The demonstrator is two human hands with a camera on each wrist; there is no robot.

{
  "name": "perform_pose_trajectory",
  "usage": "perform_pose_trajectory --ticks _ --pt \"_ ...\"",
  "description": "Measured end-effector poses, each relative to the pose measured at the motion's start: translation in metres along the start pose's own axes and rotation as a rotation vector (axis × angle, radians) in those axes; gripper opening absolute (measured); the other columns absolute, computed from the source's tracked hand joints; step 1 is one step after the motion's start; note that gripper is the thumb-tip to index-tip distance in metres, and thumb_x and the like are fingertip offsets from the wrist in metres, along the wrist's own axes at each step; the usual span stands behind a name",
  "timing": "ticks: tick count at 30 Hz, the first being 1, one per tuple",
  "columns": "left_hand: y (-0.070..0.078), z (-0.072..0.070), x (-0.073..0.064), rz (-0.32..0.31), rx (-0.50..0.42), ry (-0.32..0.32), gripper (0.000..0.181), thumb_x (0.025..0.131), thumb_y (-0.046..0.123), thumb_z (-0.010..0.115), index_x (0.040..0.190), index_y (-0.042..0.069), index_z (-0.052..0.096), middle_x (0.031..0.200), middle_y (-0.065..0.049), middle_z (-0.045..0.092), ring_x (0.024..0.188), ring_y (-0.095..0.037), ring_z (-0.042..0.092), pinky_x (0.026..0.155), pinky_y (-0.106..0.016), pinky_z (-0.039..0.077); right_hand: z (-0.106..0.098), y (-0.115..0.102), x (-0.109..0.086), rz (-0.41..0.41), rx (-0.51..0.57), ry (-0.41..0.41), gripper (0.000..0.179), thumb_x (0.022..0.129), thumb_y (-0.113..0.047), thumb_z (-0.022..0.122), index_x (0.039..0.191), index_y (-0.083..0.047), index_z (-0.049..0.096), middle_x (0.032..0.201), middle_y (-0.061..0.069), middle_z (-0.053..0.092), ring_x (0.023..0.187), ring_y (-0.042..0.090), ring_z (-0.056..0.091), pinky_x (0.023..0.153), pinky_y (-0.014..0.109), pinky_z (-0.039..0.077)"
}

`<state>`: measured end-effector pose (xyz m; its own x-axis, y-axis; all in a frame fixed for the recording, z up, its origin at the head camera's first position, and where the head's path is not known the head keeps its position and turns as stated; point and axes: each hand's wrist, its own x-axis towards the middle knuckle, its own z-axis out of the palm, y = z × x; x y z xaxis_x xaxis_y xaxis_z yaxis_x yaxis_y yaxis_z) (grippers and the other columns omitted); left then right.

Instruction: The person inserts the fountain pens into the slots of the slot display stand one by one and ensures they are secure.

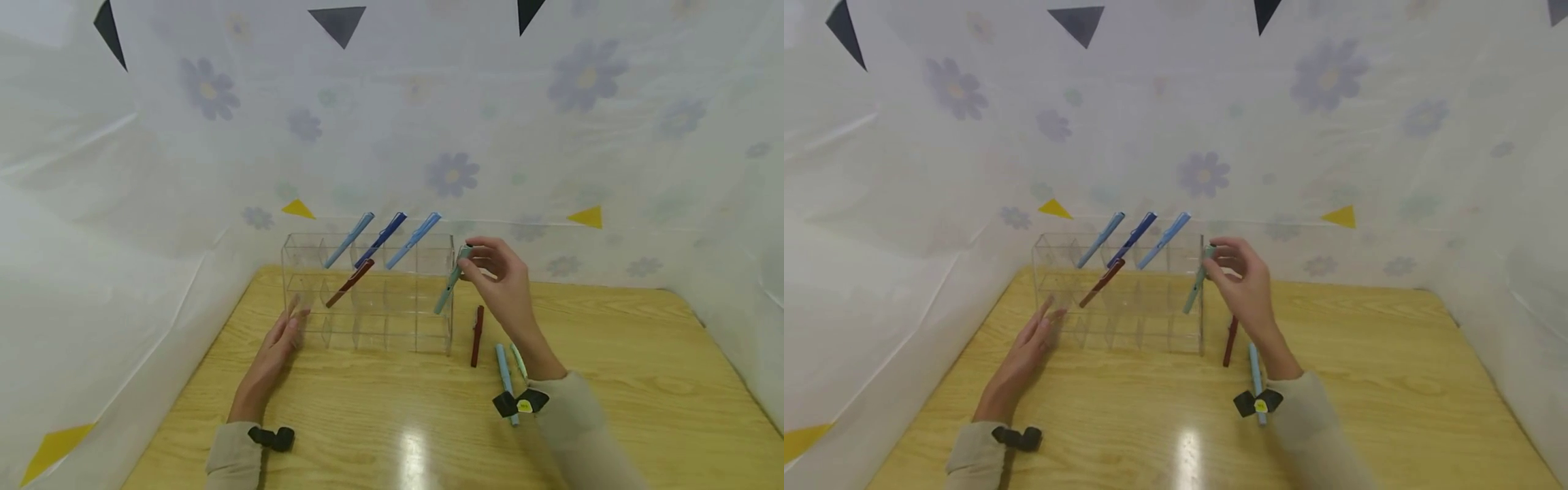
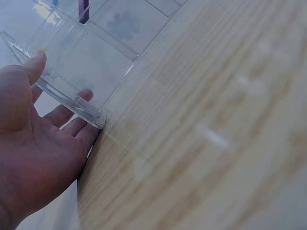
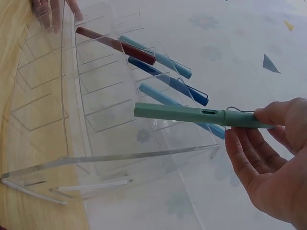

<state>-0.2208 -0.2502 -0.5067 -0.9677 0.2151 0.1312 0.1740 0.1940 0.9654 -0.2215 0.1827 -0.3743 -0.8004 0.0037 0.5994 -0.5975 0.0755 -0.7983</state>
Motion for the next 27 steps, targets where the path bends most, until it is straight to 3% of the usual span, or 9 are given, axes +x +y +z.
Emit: perform_pose_trajectory --ticks 10,15,20,27 --pt "-0.001 -0.001 -0.001 -0.021 -0.02 -0.006 0.055 0.114 0.038 0.033 0.166 0.034 0.016 0.163 -0.014 0.035 0.154 -0.033 0.018 0.119 -0.059 0.012 0.028 -0.001 0.016 -0.039 0.043 0.005 0.032 0.095 0.009 0.067 0.126 0.009 0.061 0.108 0.026 0.067 0.091 0.024 0.071 0.077 0.034 0.06" --pt "-0.003 -0.002 0.0 -0.002 0.007 -0.002 0.053 0.115 0.036 0.031 0.166 0.033 0.017 0.162 -0.015 0.037 0.154 -0.033 0.016 0.118 -0.062 0.013 0.04 -0.002 0.023 -0.057 0.034 -0.002 0.031 0.095 0.012 0.065 0.125 0.012 0.059 0.108 0.029 0.065 0.092 0.04 0.07 0.078 0.04 0.06" --pt "-0.002 -0.002 0.001 0.008 0.017 -0.004 0.053 0.115 0.035 0.031 0.166 0.033 0.017 0.161 -0.015 0.037 0.154 -0.033 0.016 0.117 -0.062 0.014 0.052 -0.019 0.024 -0.041 0.044 -0.011 0.029 0.095 0.012 0.064 0.124 0.015 0.058 0.11 0.034 0.063 0.093 0.052 0.066 0.08 0.04 0.059" --pt "-0.002 -0.002 0.0 0.01 0.011 -0.002 0.053 0.115 0.034 0.03 0.166 0.032 0.017 0.161 -0.016 0.037 0.154 -0.034 0.016 0.116 -0.063 0.015 0.067 -0.025 0.027 -0.019 0.068 -0.003 0.029 0.095 0.013 0.065 0.123 0.017 0.058 0.108 0.033 0.064 0.093 0.051 0.067 0.079 0.04 0.059"
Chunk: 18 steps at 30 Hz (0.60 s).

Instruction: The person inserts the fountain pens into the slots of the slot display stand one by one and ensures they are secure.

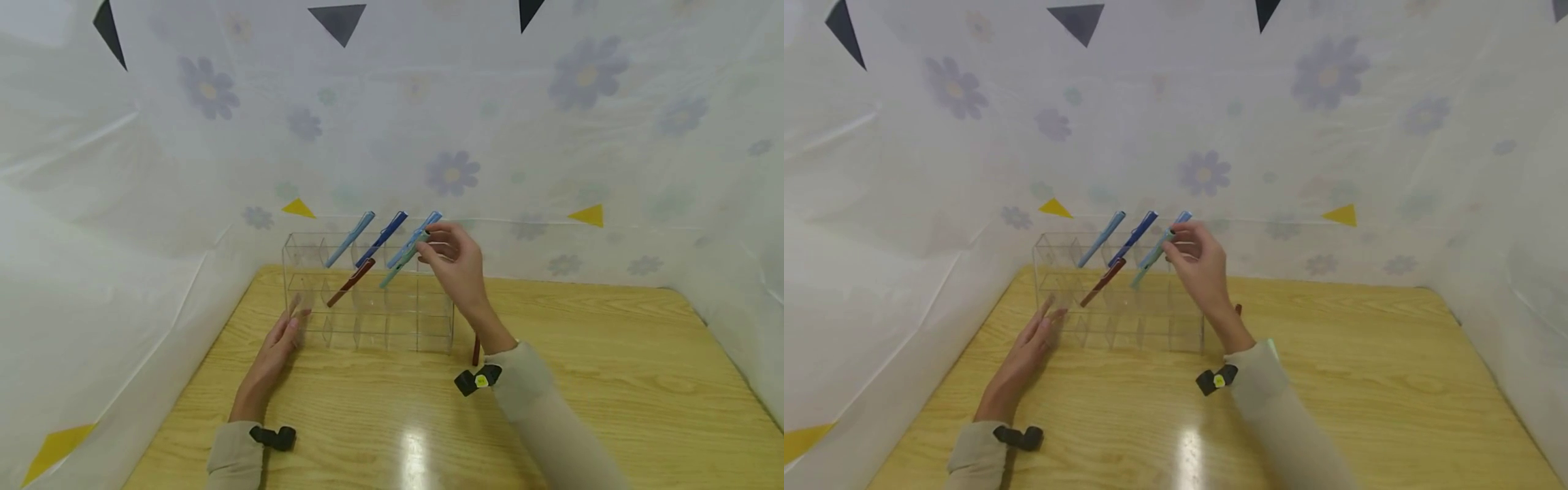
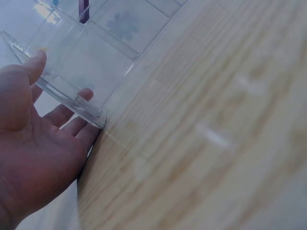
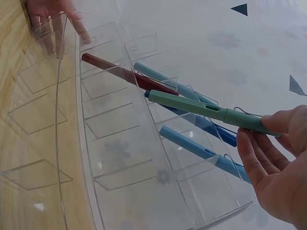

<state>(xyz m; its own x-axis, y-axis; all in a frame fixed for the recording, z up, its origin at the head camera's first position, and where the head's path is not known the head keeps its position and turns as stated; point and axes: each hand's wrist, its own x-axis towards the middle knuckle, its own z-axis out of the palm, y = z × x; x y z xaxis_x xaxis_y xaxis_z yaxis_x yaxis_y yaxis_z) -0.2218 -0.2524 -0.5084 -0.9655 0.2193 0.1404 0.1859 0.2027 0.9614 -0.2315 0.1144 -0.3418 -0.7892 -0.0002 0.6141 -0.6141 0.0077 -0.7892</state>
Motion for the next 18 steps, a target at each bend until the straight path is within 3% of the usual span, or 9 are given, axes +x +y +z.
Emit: perform_pose_trajectory --ticks 15,18 --pt "-0.001 0.0 0.0 -0.014 0.005 -0.004 0.053 0.115 0.037 0.031 0.165 0.036 0.017 0.163 -0.012 0.036 0.154 -0.033 0.018 0.117 -0.063 0.015 0.028 0.012 -0.002 0.013 -0.039 0.009 0.021 0.095 0.01 0.066 0.116 0.015 0.064 0.102 0.033 0.069 0.091 0.053 0.068 0.077 0.052 0.058" --pt "-0.001 -0.001 0.001 -0.019 0.002 -0.002 0.054 0.114 0.038 0.031 0.166 0.031 0.017 0.163 -0.012 0.036 0.154 -0.033 0.018 0.117 -0.063 0.015 0.032 0.026 -0.001 0.019 -0.039 0.004 0.021 0.095 0.011 0.066 0.116 0.015 0.064 0.101 0.034 0.069 0.088 0.051 0.069 0.077 0.055 0.057"
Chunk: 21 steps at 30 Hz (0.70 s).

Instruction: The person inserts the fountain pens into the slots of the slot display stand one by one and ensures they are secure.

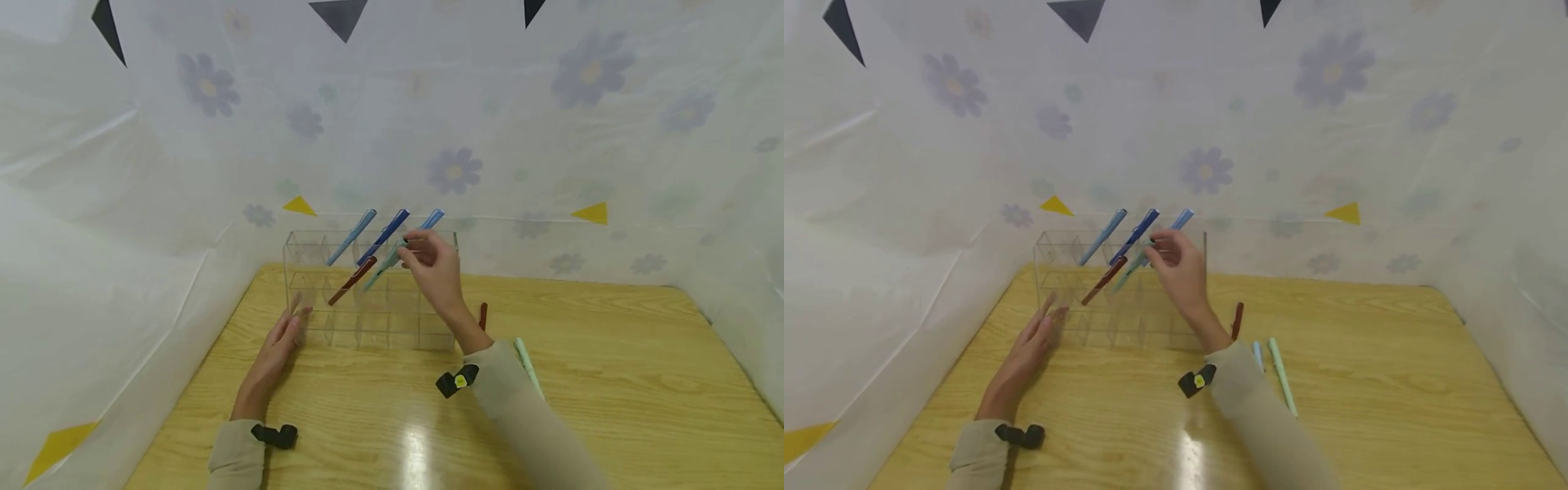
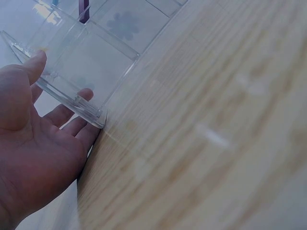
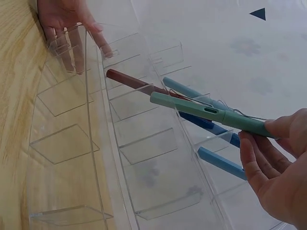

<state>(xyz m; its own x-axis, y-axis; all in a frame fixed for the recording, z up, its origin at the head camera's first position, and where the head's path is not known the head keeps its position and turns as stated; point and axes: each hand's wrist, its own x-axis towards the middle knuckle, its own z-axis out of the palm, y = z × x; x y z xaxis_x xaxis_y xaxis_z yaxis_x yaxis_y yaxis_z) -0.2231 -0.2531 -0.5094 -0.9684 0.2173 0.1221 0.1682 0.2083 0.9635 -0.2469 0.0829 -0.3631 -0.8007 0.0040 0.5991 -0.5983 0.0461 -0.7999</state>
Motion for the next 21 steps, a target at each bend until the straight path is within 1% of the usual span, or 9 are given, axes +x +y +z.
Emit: perform_pose_trajectory --ticks 3,4,5,8,10,13,16,21 --pt "0.0 0.0 0.0 0.001 -0.011 0.003 0.054 0.115 0.037 0.031 0.166 0.028 0.018 0.163 -0.012 0.036 0.154 -0.033 0.018 0.116 -0.063 0.016 0.004 0.017 0.0 0.004 -0.016 0.004 0.022 0.096 0.008 0.067 0.117 0.012 0.066 0.101 0.031 0.071 0.086 0.05 0.07 0.075 0.051 0.058" --pt "0.0 0.0 0.0 0.002 -0.014 0.003 0.054 0.115 0.036 0.031 0.166 0.028 0.017 0.163 -0.013 0.036 0.154 -0.033 0.018 0.116 -0.063 0.016 0.004 0.023 0.0 0.005 -0.019 0.007 0.023 0.096 0.006 0.069 0.118 0.011 0.066 0.1 0.029 0.072 0.085 0.049 0.07 0.075 0.052 0.058" --pt "0.001 0.0 0.0 0.003 -0.017 0.002 0.054 0.115 0.036 0.03 0.166 0.028 0.017 0.163 -0.013 0.035 0.154 -0.033 0.018 0.116 -0.063 0.016 0.005 0.026 -0.001 0.006 -0.026 0.01 0.023 0.096 0.004 0.07 0.118 0.01 0.067 0.1 0.027 0.073 0.084 0.049 0.071 0.074 0.049 0.059" --pt "0.001 0.0 0.0 0.009 -0.022 -0.002 0.054 0.115 0.036 0.03 0.166 0.03 0.015 0.163 -0.014 0.035 0.154 -0.033 0.018 0.116 -0.063 0.016 0.006 0.029 -0.003 0.011 -0.044 0.013 0.023 0.096 -0.002 0.073 0.116 0.007 0.069 0.099 0.021 0.075 0.082 0.045 0.072 0.073 0.041 0.06" --pt "0.002 0.001 0.0 0.01 -0.023 -0.004 0.054 0.115 0.036 0.029 0.167 0.03 0.015 0.163 -0.014 0.035 0.154 -0.033 0.018 0.117 -0.063 0.015 0.006 0.03 -0.005 0.015 -0.058 0.008 0.022 0.095 -0.004 0.074 0.115 0.006 0.07 0.098 0.02 0.075 0.081 0.042 0.073 0.072 0.038 0.06" --pt "0.002 0.001 0.0 0.009 -0.023 -0.002 0.054 0.115 0.036 0.029 0.167 0.03 0.015 0.163 -0.015 0.035 0.154 -0.033 0.018 0.117 -0.062 0.015 0.006 0.033 -0.006 0.032 -0.068 -0.007 0.02 0.096 -0.005 0.074 0.113 0.004 0.07 0.098 0.019 0.075 0.081 0.038 0.074 0.072 0.037 0.06" --pt "0.001 0.001 0.0 0.01 -0.022 -0.002 0.054 0.115 0.036 0.029 0.167 0.03 0.015 0.162 -0.016 0.036 0.153 -0.033 0.019 0.117 -0.061 0.014 0.005 0.035 -0.008 0.046 -0.076 -0.015 0.018 0.096 -0.004 0.073 0.112 0.003 0.07 0.097 0.018 0.075 0.081 0.037 0.074 0.072 0.039 0.06" --pt "0.002 0.002 -0.001 0.014 -0.012 -0.004 0.053 0.115 0.036 0.03 0.166 0.034 0.016 0.162 -0.016 0.035 0.154 -0.034 0.019 0.118 -0.061 0.013 0.007 0.041 -0.012 0.051 -0.137 -0.004 0.019 0.096 -0.005 0.073 0.113 0.003 0.069 0.096 0.014 0.076 0.079 0.026 0.076 0.07 0.035 0.06"
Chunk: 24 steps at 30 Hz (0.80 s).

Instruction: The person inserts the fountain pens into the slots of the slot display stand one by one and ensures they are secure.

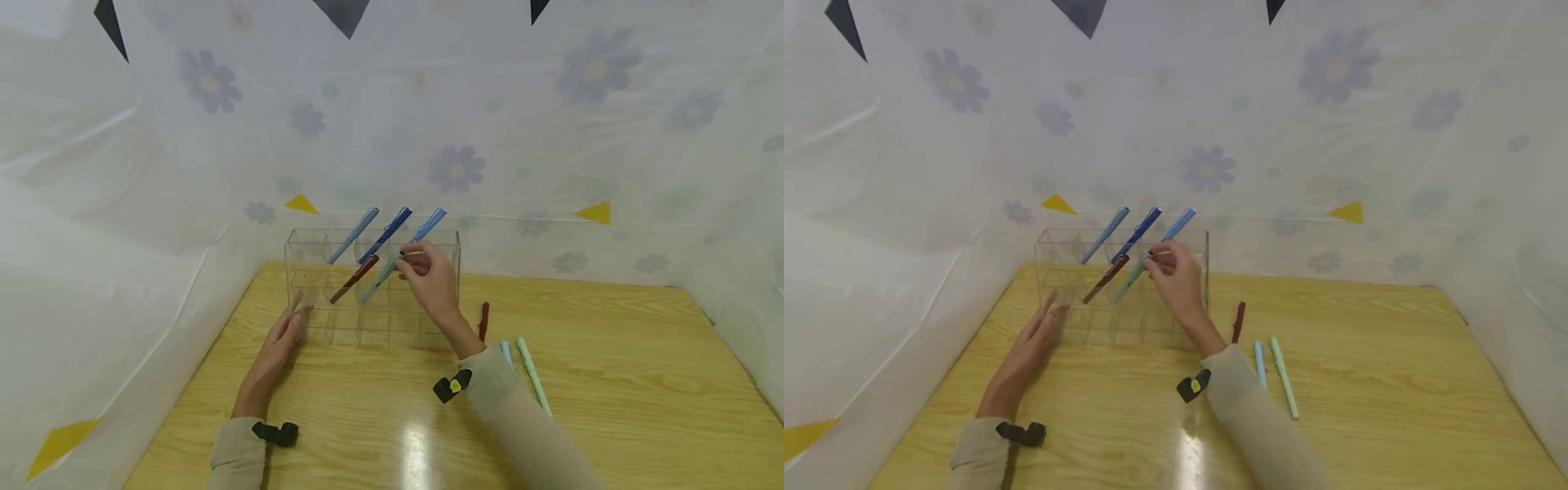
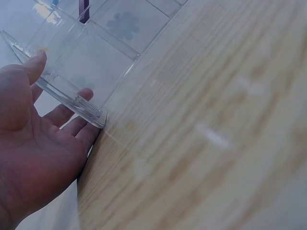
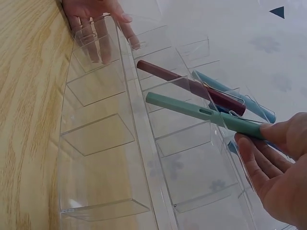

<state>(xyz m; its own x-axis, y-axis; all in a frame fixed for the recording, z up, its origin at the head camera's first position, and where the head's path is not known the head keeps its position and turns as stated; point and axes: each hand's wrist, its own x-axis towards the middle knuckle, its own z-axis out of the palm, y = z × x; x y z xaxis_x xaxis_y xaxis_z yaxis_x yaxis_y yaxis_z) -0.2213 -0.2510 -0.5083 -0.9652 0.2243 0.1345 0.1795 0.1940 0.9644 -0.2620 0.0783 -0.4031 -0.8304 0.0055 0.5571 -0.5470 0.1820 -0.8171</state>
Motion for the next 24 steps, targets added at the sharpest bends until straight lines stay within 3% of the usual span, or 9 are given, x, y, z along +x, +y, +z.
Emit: perform_pose_trajectory --ticks 5,14,24 --pt "0.002 0.002 0.0 -0.007 -0.001 0.0 0.052 0.114 0.037 0.031 0.165 0.038 0.017 0.163 -0.014 0.036 0.154 -0.031 0.019 0.119 -0.059 0.012 -0.001 0.0 -0.001 0.008 -0.049 0.008 0.016 0.097 -0.007 0.073 0.112 -0.002 0.069 0.097 0.013 0.077 0.081 0.023 0.076 0.069 0.034 0.06" --pt "0.004 0.002 0.002 0.012 -0.003 -0.016 0.053 0.115 0.035 0.031 0.166 0.035 0.015 0.163 -0.016 0.034 0.154 -0.033 0.018 0.119 -0.061 0.011 -0.008 0.002 -0.003 0.002 -0.087 0.01 0.014 0.097 -0.004 0.071 0.11 -0.001 0.067 0.092 0.015 0.077 0.082 0.034 0.076 0.068 0.035 0.06" --pt "0.002 0.004 0.002 0.014 -0.007 -0.014 0.053 0.115 0.035 0.031 0.166 0.034 0.016 0.163 -0.017 0.034 0.154 -0.033 0.019 0.12 -0.06 0.011 -0.016 0.003 -0.007 -0.024 -0.167 0.006 0.016 0.097 -0.006 0.072 0.113 -0.001 0.068 0.094 0.012 0.077 0.081 0.023 0.076 0.069 0.036 0.06"
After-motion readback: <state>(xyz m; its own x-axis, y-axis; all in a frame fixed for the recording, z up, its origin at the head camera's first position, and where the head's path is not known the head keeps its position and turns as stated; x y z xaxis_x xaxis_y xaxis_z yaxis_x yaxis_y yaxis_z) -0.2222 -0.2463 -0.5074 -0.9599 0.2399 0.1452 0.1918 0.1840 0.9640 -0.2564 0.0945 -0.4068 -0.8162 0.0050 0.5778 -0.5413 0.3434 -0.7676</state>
